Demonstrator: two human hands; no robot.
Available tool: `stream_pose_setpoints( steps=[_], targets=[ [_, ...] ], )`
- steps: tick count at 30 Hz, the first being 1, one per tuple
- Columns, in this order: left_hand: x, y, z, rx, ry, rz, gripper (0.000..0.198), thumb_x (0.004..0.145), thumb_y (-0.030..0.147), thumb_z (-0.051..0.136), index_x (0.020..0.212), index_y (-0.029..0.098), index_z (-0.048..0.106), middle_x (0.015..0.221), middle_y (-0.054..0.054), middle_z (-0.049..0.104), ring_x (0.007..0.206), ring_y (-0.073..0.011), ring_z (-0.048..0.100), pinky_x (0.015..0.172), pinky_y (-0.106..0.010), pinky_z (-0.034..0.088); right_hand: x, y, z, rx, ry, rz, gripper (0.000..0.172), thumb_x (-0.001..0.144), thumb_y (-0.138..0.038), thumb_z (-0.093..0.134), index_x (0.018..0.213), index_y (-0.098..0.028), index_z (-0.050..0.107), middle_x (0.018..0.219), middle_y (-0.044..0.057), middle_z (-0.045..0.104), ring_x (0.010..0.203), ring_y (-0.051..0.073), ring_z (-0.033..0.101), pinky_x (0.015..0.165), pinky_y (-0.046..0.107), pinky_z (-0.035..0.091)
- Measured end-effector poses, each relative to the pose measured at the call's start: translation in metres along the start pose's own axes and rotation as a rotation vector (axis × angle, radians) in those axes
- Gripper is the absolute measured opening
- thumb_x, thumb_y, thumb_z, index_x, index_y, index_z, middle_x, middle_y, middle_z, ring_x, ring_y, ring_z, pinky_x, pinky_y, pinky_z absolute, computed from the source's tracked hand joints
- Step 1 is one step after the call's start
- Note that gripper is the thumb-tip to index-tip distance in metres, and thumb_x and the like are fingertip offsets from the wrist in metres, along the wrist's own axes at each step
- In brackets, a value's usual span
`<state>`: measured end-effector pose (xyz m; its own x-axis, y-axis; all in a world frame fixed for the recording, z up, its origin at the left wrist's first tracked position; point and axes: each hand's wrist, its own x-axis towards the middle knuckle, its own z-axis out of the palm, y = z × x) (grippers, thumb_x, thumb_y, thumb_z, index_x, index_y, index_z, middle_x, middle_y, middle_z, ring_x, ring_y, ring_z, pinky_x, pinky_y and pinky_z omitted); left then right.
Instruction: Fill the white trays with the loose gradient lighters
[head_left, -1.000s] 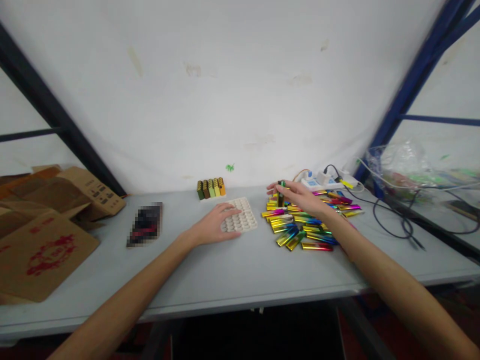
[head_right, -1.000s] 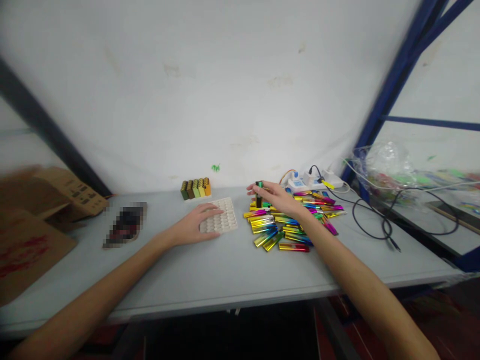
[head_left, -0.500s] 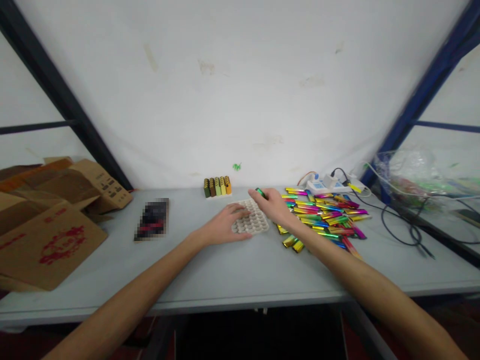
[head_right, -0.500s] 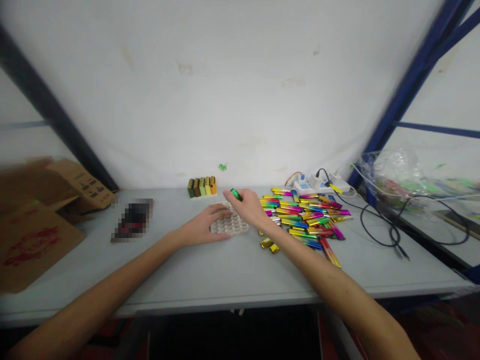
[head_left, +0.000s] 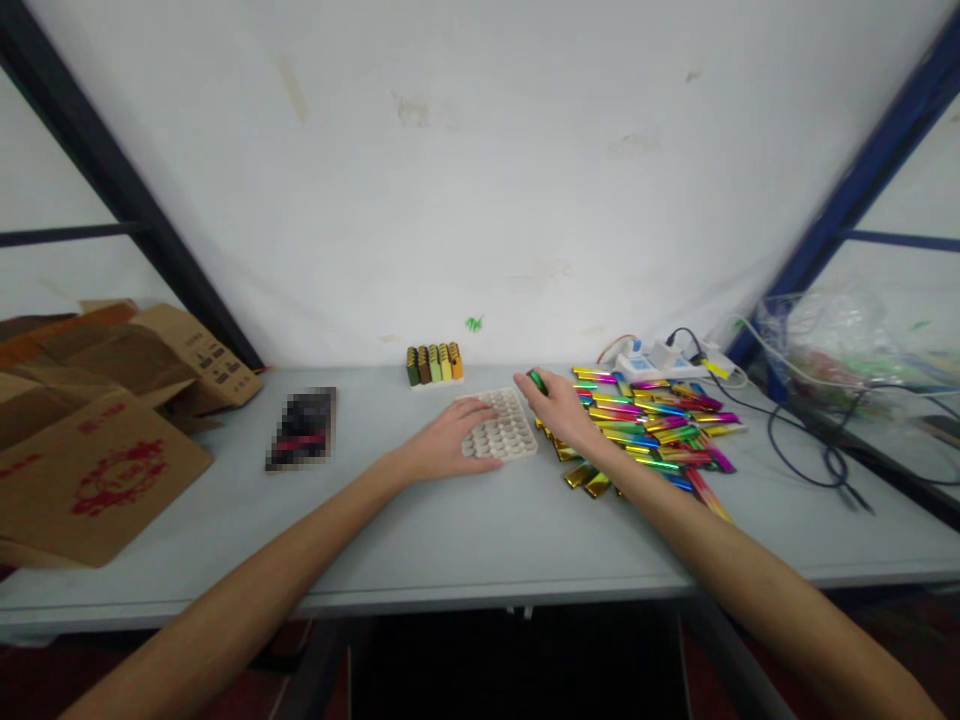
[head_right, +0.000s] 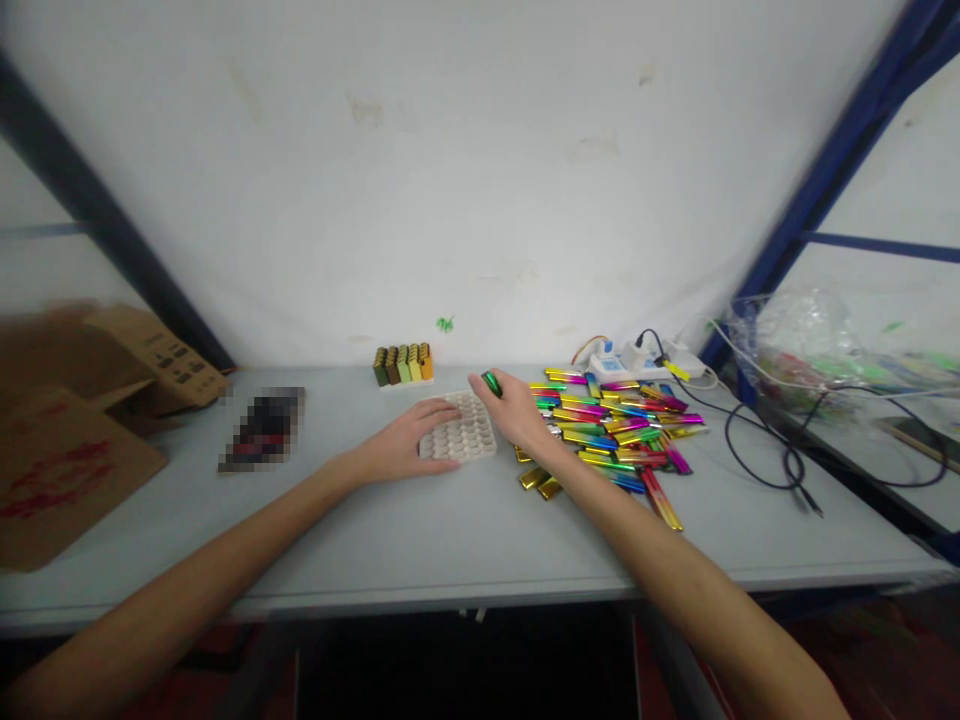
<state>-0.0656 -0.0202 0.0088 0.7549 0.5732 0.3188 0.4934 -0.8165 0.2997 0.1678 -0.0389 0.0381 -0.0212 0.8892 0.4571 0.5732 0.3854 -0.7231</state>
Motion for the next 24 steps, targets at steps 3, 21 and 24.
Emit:
stream_pose_setpoints(
  steps=[3, 21, 24],
  targets=[
    [0.001, 0.001, 0.004, -0.009, 0.009, -0.011, 0.081, 0.082, 0.062, 0.074, 0.147, 0.019, 0.051, 0.152, -0.016, 0.052, 0.146, -0.0323, 0.042, 0.125, -0.051, 0.029, -0.002, -0.002, 0.002, 0.030, -0.064, -0.061, 0.037, 0.100, -0.056, 0.045, 0.084, -0.023, 0.050, 0.071, -0.004, 0.053, 0.068, 0.015, 0.050, 0.064, 0.026, 0.037],
    [0.011, 0.007, -0.007, -0.521, 0.338, -0.166, 0.036, 0.081, 0.048, 0.079, 0.100, 0.017, 0.074, 0.096, -0.006, 0.076, 0.086, -0.0204, 0.070, 0.083, -0.035, 0.060, -0.016, -0.004, 0.016, 0.060, -0.174, -0.166, 0.036, 0.096, -0.057, 0.057, 0.091, -0.021, 0.060, 0.069, -0.001, 0.066, 0.062, 0.015, 0.058, 0.060, 0.025, 0.039],
    [0.011, 0.003, -0.003, -0.575, 0.343, -0.191, 0.033, 0.081, 0.045, 0.079, 0.095, 0.016, 0.073, 0.092, -0.006, 0.076, 0.084, -0.0206, 0.071, 0.082, -0.035, 0.060, -0.017, -0.004, 0.018, 0.103, -0.193, -0.162, 0.038, 0.093, -0.058, 0.060, 0.101, -0.021, 0.061, 0.071, -0.001, 0.068, 0.063, 0.015, 0.060, 0.059, 0.025, 0.042]
  ],
)
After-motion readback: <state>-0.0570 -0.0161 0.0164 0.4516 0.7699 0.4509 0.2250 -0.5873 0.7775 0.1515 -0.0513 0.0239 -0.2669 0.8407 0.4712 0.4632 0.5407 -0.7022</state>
